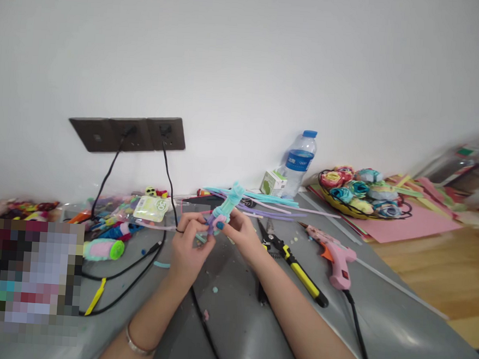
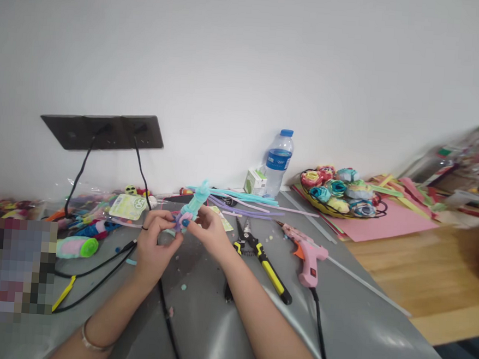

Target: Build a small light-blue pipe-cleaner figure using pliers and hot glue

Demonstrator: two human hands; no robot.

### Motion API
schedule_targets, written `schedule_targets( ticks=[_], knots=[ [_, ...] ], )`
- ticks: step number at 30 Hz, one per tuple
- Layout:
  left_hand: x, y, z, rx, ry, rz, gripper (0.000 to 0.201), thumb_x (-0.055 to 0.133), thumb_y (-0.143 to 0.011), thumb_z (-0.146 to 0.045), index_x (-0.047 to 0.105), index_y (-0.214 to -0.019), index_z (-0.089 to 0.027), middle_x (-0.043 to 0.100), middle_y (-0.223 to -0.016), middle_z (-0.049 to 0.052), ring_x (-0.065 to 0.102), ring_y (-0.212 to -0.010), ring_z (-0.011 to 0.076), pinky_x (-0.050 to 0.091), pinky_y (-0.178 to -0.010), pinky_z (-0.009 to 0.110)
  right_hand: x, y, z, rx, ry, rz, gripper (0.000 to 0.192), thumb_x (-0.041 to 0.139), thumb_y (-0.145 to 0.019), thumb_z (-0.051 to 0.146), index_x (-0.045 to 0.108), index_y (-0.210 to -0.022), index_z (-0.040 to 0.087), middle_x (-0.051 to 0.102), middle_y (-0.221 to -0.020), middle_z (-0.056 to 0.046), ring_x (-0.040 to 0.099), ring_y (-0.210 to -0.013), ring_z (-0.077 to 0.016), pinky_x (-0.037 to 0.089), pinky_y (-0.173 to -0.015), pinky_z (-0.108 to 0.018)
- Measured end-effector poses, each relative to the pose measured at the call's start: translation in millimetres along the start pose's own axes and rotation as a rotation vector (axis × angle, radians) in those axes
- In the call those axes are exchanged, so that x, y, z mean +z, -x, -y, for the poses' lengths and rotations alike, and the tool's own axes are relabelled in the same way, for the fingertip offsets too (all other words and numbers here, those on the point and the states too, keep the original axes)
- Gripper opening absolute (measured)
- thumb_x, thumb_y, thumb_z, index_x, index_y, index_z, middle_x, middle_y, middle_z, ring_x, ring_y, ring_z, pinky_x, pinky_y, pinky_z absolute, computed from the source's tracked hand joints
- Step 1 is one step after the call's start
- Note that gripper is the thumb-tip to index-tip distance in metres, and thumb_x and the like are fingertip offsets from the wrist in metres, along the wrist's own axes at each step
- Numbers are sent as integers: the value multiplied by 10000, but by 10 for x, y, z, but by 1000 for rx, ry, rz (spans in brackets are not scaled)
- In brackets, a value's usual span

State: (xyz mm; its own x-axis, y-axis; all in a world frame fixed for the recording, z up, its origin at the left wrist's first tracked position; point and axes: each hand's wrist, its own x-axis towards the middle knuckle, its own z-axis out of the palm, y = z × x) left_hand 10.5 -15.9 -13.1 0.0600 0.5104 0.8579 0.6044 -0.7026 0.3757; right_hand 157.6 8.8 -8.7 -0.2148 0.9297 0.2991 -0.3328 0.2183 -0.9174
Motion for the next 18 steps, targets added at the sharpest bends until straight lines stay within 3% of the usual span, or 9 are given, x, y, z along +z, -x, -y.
schedule_targets(
  ticks=[10, 18],
  knots=[
    [-3, 3, -63, 35, 40, -14, 209, 640, -816, -48, 558, -906, -218, 607, -963, 31, 645, -938, 170, 546, -837, 305, -20, 36, -24, -46, -3, -54, 414, 829, -675, 574, 719, -873, 227, 741, -897, -53, 674, -895, -248, 532, -828, -362],
    [2, 34, -39, -114, 202, 13, 288, 514, -856, -25, 545, -1073, -212, 592, -1052, 62, 616, -1012, 164, 580, -759, 251, -85, 65, -87, -66, -73, -85, 492, 823, -669, 620, 702, -902, 203, 719, -905, -56, 668, -876, -240, 525, -830, -372]
  ],
)
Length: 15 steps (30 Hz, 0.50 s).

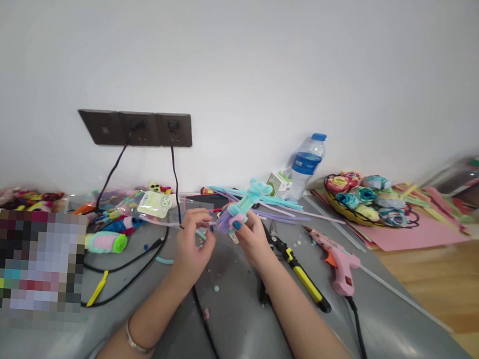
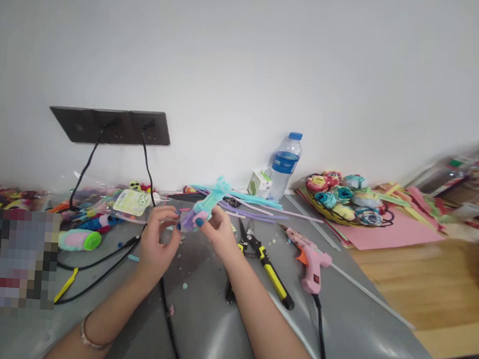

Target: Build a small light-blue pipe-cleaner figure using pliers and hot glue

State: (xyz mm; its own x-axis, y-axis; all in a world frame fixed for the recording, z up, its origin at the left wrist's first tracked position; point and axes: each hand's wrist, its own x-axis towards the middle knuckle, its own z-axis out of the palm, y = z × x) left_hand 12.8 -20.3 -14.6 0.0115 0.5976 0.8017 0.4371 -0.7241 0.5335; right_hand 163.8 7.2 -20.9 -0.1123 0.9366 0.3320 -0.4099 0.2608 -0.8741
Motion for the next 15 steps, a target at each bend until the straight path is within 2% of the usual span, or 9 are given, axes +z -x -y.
schedule_targets(
  ticks=[6, 15],
  knots=[
    [-26, 19, -10, -51, 118, 96, 211, 521, -931, -136, 579, -1118, -212, 628, -1076, 81, 616, -1022, 189, 566, -799, 293, -6, 10, 14, -36, -8, 33, 477, 816, -714, 566, 682, -1010, 218, 708, -986, -69, 666, -920, -244, 528, -838, -379],
    [-8, 16, -9, -132, 165, 81, 195, 597, -896, -146, 608, -1079, -215, 649, -1048, 64, 619, -940, 176, 539, -768, 273, 1, 4, 27, -68, 46, 76, 502, 800, -721, 580, 648, -1048, 231, 698, -1017, -79, 662, -968, -258, 528, -881, -409]
  ],
)
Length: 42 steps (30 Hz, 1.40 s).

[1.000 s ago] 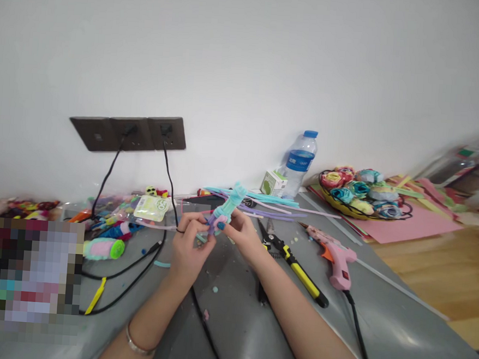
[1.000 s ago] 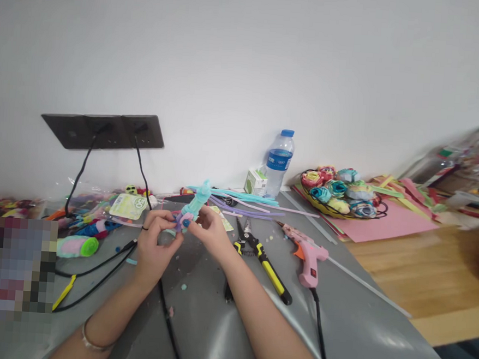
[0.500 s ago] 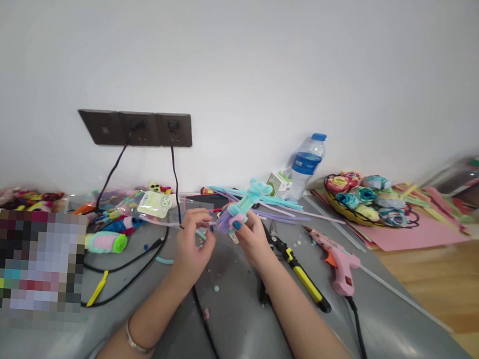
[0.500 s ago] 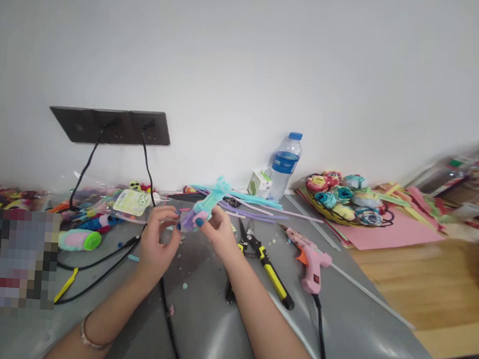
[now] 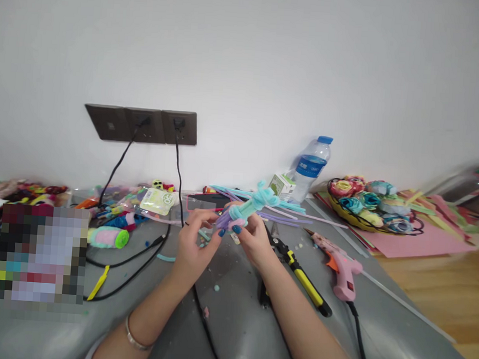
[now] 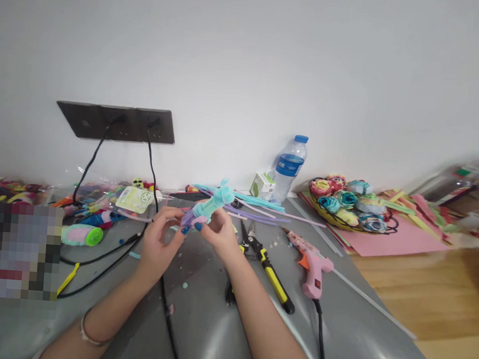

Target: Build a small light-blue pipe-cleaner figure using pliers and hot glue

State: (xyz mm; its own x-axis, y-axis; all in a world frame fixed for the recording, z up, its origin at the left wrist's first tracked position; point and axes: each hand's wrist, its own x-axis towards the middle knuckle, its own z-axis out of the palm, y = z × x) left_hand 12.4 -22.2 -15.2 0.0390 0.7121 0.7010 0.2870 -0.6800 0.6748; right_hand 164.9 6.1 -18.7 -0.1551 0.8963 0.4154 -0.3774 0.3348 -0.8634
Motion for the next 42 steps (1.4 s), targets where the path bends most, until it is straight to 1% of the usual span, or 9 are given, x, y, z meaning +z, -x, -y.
schedule_targets(
  ticks=[4, 7, 11, 14, 17, 24, 36, 39, 42],
  knots=[
    [0, -4, -2, -25, 19, -16, 202, 590, -878, -119, 609, -1057, -210, 645, -1034, 61, 621, -943, 178, 538, -772, 276, 18, -15, 25, -18, 31, 12, 481, 798, -726, 571, 640, -1028, 232, 698, -1001, -77, 661, -963, -256, 525, -876, -400],
    [-7, -16, -6, -19, 10, -35, 212, 591, -856, -99, 609, -1036, -209, 639, -998, 47, 617, -924, 172, 534, -773, 273, 44, -24, 59, -22, 45, 35, 458, 803, -725, 559, 644, -1005, 234, 703, -960, -72, 662, -966, -259, 524, -878, -399],
    [-15, -31, -9, -16, -1, -49, 209, 589, -842, -93, 609, -1015, -209, 636, -970, 39, 619, -921, 174, 532, -772, 273, 56, -23, 83, -4, 48, 27, 476, 822, -702, 559, 662, -1014, 236, 709, -978, -75, 664, -972, -262, 527, -891, -407],
    [-17, -29, -8, -21, -6, -59, 188, 592, -844, -111, 611, -1005, -206, 640, -957, 40, 624, -904, 176, 534, -762, 277, 43, -21, 67, 10, 15, -4, 491, 848, -684, 525, 664, -1040, 242, 716, -999, -69, 674, -948, -251, 534, -894, -409],
    [-19, -18, -4, -24, -10, -62, 174, 596, -846, -123, 614, -999, -203, 646, -952, 45, 628, -898, 180, 537, -759, 282, 28, -24, 43, 3, -35, -17, 502, 878, -655, 497, 659, -1031, 246, 724, -970, -58, 683, -933, -251, 531, -915, -427],
    [-4, -9, 0, -37, -3, -48, 149, 602, -843, -136, 612, -975, -204, 659, -937, 48, 645, -930, 193, 545, -787, 294, 23, -18, 31, 29, -83, -15, 498, 881, -645, 522, 676, -998, 236, 722, -975, -60, 677, -997, -267, 515, -955, -448],
    [-2, -8, -12, -22, -14, -51, 136, 612, -835, -133, 612, -950, -205, 661, -917, 45, 639, -909, 188, 542, -790, 294, 15, 4, 43, 69, -42, -15, 541, 851, -644, 592, 675, -1016, 240, 719, -996, -72, 677, -954, -272, 539, -898, -445],
    [3, -15, -18, -5, -23, -48, 141, 605, -837, -123, 608, -951, -206, 657, -913, 40, 635, -896, 181, 538, -782, 287, 12, 6, 40, 62, -31, -20, 547, 845, -648, 600, 661, -1012, 236, 711, -969, -72, 675, -938, -269, 538, -888, -435],
    [11, -26, -25, 2, -27, -47, 158, 601, -828, -108, 605, -952, -206, 655, -909, 37, 633, -883, 176, 536, -774, 281, 12, 3, 39, 42, -32, -15, 512, 839, -669, 584, 654, -997, 238, 701, -940, -60, 672, -914, -257, 540, -857, -412]
  ],
)
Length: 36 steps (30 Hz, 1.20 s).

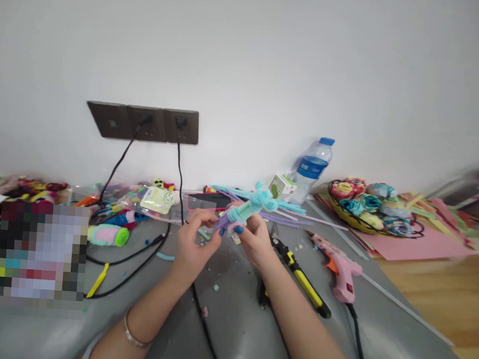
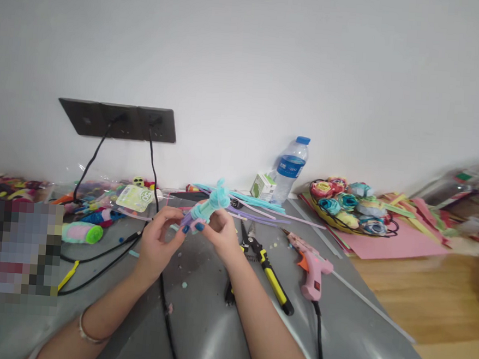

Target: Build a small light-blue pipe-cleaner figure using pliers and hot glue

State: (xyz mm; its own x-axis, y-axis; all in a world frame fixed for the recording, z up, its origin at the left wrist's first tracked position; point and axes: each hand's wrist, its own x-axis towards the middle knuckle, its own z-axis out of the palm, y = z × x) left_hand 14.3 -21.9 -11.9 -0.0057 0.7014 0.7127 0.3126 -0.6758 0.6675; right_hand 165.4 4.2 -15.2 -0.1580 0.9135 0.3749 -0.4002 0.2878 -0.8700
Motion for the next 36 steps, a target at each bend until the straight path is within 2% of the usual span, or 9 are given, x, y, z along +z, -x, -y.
schedule_targets(
  ticks=[8, 16, 29, 33, 36],
  knots=[
    [1, 3, -1, -1, -1, 0, 147, 599, -830, -109, 606, -943, -203, 659, -911, 44, 637, -892, 180, 537, -781, 286, -8, -5, -18, -12, 7, -3, 486, 834, -679, 579, 652, -970, 236, 694, -897, -48, 666, -864, -240, 544, -810, -391],
    [-10, 4, -12, -3, -2, 3, 114, 613, -838, -142, 613, -932, -206, 670, -903, 46, 644, -887, 183, 540, -774, 289, -15, -11, -17, -37, 50, -45, 487, 835, -667, 596, 691, -963, 237, 720, -908, -60, 672, -877, -254, 535, -881, -435],
    [-3, -3, -42, 0, -21, 15, 105, 620, -832, -141, 613, -914, -206, 664, -871, 41, 646, -864, 181, 538, -771, 292, -47, -22, -28, -80, 140, -76, 497, 824, -669, 612, 703, -947, 218, 716, -881, -66, 656, -848, -247, 537, -802, -393],
    [-10, -5, -46, -33, -8, 14, 84, 624, -819, -157, 625, -888, -204, 669, -853, 43, 648, -857, 184, 540, -766, 294, -46, -29, -25, -71, 156, -81, 519, 823, -653, 636, 697, -937, 221, 720, -882, -64, 660, -854, -253, 537, -814, -401],
    [4, 14, -25, -108, 60, 1, 85, 641, -808, -178, 641, -890, -201, 681, -878, 48, 651, -878, 186, 546, -785, 297, -36, -37, -37, -46, 126, -67, 521, 823, -647, 645, 698, -927, 223, 726, -875, -62, 666, -866, -261, 536, -836, -415]
  ],
)
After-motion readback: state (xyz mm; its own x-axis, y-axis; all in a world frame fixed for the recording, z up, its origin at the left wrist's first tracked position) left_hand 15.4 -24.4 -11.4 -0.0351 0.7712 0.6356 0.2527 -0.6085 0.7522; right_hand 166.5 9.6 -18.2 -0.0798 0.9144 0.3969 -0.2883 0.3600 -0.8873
